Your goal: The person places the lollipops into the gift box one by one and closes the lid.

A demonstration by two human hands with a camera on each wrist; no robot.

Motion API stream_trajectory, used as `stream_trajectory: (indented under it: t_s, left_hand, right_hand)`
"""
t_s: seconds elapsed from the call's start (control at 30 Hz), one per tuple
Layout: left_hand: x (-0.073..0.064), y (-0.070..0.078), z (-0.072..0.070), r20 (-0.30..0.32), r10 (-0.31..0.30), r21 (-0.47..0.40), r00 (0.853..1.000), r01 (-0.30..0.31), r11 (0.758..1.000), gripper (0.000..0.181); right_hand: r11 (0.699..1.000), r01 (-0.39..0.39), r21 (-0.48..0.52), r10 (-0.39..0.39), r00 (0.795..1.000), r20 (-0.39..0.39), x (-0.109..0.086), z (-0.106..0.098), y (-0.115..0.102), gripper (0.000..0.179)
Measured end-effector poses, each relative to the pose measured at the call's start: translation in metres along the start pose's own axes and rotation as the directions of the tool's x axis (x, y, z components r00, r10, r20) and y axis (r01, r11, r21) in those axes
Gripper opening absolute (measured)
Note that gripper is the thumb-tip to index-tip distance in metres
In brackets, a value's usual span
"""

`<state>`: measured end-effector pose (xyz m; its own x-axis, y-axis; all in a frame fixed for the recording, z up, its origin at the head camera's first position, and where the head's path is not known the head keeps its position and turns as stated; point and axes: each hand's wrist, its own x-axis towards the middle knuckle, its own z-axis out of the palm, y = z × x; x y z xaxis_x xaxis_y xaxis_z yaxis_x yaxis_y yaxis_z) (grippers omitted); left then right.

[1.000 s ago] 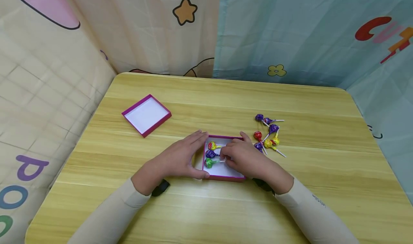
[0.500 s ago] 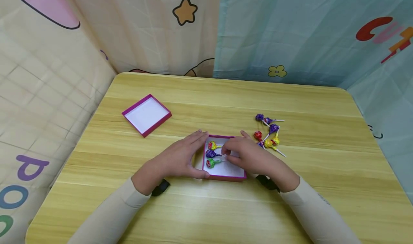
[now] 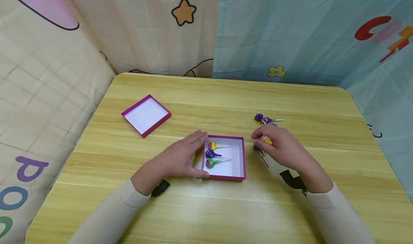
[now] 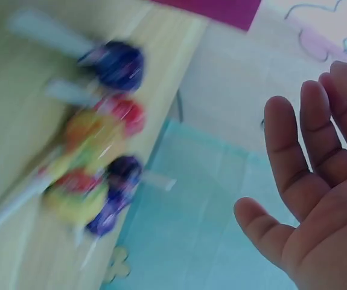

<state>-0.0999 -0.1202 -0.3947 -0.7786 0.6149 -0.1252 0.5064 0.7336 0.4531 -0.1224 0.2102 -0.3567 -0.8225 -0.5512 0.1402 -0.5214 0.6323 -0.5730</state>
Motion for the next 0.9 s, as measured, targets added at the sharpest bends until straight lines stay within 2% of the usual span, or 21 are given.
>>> stream_trajectory:
  t_s: [0.23, 0.53, 0.77, 0.9]
  left_hand:
    - [0.001, 0.001, 0.001, -0.003, 0.003, 0.004, 1.0, -0.003, 1.0, 0.118]
    - [0.001, 0.002, 0.001, 0.007, -0.005, 0.002, 1.0, 0.005, 1.0, 0.117]
    - [0.002, 0.003, 0.0, 0.005, -0.001, -0.003, 1.0, 0.001, 1.0, 0.117]
    - [0.001, 0.002, 0.0, 0.006, -0.005, -0.005, 1.0, 0.005, 1.0, 0.117]
  right_hand:
    - [0.985, -0.169, -0.025, 0.169, 0.986, 0.004, -0.026, -0.015, 0.024, 0.007]
    - [0.952, -0.299, -0.067, 0.301, 0.953, 0.035, -0.044, -0.017, 0.053, 0.007]
    - [0.938, -0.336, -0.08, 0.344, 0.932, 0.118, -0.047, -0.013, 0.068, 0.008]
    - [0.949, -0.303, -0.09, 0.314, 0.938, 0.148, -0.043, -0.007, 0.073, 0.006]
